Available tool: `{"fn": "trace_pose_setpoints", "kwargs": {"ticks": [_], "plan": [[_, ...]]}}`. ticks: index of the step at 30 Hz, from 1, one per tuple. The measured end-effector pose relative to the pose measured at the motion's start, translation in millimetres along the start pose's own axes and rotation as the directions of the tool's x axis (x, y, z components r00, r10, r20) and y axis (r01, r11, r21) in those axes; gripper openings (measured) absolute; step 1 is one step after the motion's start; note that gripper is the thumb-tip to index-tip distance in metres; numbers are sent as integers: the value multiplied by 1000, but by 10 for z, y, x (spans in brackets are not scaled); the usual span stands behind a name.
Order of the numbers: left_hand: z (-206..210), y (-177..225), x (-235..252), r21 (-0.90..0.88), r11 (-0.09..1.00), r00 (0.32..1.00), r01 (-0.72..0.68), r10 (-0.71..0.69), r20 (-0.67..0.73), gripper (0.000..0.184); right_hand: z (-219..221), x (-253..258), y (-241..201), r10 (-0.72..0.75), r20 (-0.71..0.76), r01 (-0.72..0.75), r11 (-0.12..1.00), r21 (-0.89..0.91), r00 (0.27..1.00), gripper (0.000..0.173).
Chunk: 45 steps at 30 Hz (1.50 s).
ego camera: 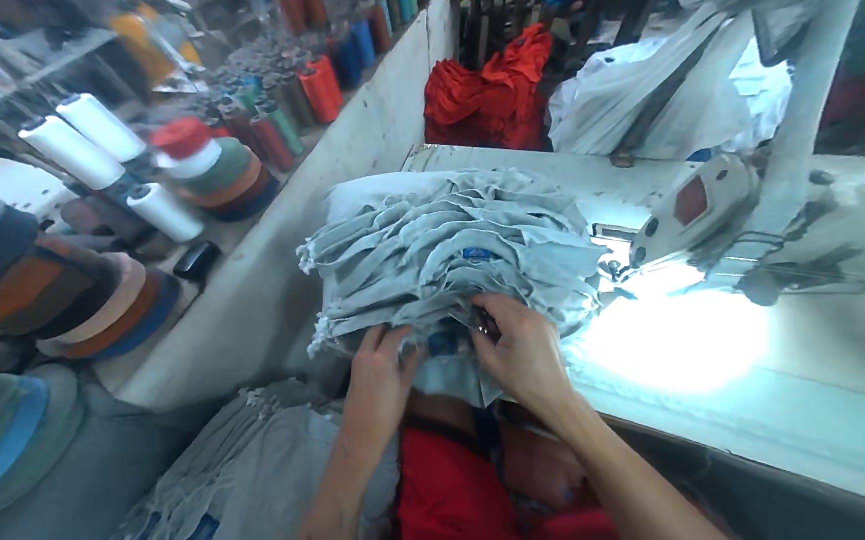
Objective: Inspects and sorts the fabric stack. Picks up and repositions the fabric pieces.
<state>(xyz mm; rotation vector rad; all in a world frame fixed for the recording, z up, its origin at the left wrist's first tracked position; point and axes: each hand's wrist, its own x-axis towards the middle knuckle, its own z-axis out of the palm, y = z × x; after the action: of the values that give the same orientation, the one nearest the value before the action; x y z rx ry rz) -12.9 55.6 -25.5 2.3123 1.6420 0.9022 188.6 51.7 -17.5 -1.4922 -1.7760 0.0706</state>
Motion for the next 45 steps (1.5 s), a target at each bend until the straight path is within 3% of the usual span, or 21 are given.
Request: {"fn": "trace_pose_setpoints", "kwargs": {"ticks": [3,5,9,13,16,23,26,30,40,45], "plan": [[28,-20,6,46,999,1000,-14,14,0,18,50,11,7,-9,-35,7,998,-68,999,21],[-42,-43,-15,37,999,1000,-24,24,-6,16,38,-21,41,-14,22,15,997,-70,1000,24],[-168,-125,-140,-44,998,999,-34,34,-5,15,-113,-183,83,-134,156,134,991,7,979,45],[-178,-83,-256,-260,965,998,9,7,62,14,-16,-289,6,-251,168,270,957,-103,953,32],[-129,-50,-291,-305,952,999,12,4,54,15,108,-251,-48,-257,155,284,940,-190,954,28],[-127,-140,-278,-131,991,998,34,-40,-40,15,78,-329,-32,-191,153,219,956,-197,970,32],[-22,-115,-189,-33,999,989,-3,-2,-147,15,55,-359,-22,-153,147,179,967,-180,977,35],[86,-42,-52,45,999,987,-22,29,-158,24,6,-294,-58,-92,131,114,979,-170,987,39],[46,10,110,-1,1000,991,16,-16,-130,30,-7,-111,-3,0,93,9,995,-96,996,45],[68,92,190,-4,994,985,109,-109,-133,26,20,-56,32,24,123,-11,995,-99,992,46]]}}
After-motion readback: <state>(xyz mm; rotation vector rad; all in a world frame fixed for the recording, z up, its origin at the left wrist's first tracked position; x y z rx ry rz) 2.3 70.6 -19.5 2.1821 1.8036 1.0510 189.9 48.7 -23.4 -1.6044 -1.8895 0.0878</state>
